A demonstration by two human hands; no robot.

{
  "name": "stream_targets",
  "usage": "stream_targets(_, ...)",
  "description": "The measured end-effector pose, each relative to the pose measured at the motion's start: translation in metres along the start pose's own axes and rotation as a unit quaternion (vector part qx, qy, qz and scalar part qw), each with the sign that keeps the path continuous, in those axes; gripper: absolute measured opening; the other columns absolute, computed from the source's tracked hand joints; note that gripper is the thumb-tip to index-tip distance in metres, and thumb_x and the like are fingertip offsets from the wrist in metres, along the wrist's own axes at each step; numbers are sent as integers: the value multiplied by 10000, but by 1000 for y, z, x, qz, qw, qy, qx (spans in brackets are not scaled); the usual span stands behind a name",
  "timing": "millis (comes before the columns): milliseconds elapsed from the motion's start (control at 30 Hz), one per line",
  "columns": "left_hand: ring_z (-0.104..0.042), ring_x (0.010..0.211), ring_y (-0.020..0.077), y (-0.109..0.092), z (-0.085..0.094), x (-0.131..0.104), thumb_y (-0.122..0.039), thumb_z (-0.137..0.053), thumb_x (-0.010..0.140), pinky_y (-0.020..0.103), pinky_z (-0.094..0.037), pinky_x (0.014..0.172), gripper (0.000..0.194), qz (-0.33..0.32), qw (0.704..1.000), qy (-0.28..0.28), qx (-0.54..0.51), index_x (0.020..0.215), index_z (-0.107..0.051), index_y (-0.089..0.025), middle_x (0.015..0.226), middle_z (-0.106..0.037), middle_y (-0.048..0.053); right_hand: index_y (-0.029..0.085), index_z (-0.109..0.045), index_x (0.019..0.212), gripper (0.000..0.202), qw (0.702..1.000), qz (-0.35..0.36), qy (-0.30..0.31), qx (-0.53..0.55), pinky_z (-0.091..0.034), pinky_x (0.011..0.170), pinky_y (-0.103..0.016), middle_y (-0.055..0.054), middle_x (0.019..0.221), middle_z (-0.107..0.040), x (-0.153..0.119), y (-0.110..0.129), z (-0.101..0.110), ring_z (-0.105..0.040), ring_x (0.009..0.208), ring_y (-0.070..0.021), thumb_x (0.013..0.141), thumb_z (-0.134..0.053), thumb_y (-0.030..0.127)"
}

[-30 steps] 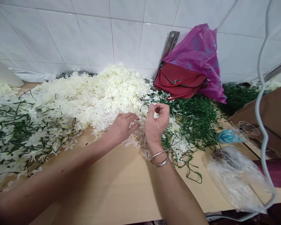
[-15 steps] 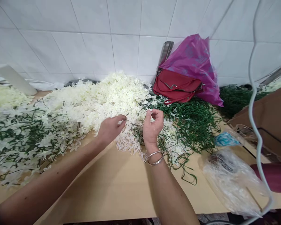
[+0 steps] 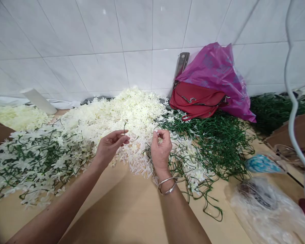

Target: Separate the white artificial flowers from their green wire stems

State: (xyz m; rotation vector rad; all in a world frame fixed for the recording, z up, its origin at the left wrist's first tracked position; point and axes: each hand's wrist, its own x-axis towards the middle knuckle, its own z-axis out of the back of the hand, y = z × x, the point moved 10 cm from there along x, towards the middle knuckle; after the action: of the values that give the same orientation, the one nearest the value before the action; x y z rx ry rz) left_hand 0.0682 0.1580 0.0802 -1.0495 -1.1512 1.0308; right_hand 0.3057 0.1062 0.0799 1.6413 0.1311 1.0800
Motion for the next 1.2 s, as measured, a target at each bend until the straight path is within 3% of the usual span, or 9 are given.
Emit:
stream_targets(200,-755,858,192,9,6,-24,-499,-761,885,307,-578,806,428,53,998,32,-32,1154,-746,-167,897,-802,67,213,-631,903,139,993,-72,87,44,-489,802,-342,-10,842,-655,-10,-6,-22,-604,805,-200,919,-656,349)
stream_targets(367,-726,839,172,14,27,-48,-473,-760,899,276,-552,788,342,95,992,37,-75,1084,-771,-185,886,-787,62,216,-651,920,161,959,-153,207,122,-468,747,-314,10,781,-631,-27,1,-54,-593,757,-185,929,-685,373)
stream_targets(533,-691,737,112,36,39,-76,-425,-809,873,220,-517,715,298,159,969,28,-185,1079,-778,-211,950,-781,47,227,-680,929,200,898,-240,307,206,-486,797,-293,-5,894,-689,-60,23,-77,-627,813,-167,892,-770,402)
stream_targets(667,-687,669,103,48,37,-96,-431,-794,884,215,-514,662,280,179,966,51,-182,1049,-780,-205,912,-764,35,237,-700,946,217,839,-317,376,232,-503,799,-292,-17,950,-732,-104,36,-83,-660,800,-158,889,-790,425)
stream_targets(800,-645,572,100,58,32,-108,-459,-774,884,235,-540,591,301,198,964,84,-157,1018,-763,-189,865,-730,20,249,-705,931,178,820,-352,379,243,-526,834,-301,-7,889,-740,-131,42,-78,-673,811,-167,895,-795,399)
stream_targets(933,-527,493,77,63,36,-109,-490,-753,880,209,-476,461,327,185,973,75,-115,946,-733,-170,785,-664,-3,256,-719,917,175,796,-391,372,274,-547,858,-323,-23,944,-754,-144,34,-76,-676,805,-171,880,-809,401)
stream_targets(1067,-638,647,124,59,41,-109,-430,-715,920,239,-550,642,255,148,984,49,-87,901,-701,-177,755,-655,-2,243,-722,888,231,821,-397,336,233,-541,858,-327,-32,976,-744,-137,15,-64,-660,804,-171,829,-853,424)
stream_targets(1200,-638,697,133,56,46,-110,-345,-699,934,239,-511,685,166,127,990,23,-52,894,-706,-184,755,-669,4,234,-727,889,239,812,-403,367,209,-514,798,-310,-2,803,-699,-144,7,-63,-646,752,-170,836,-847,433)
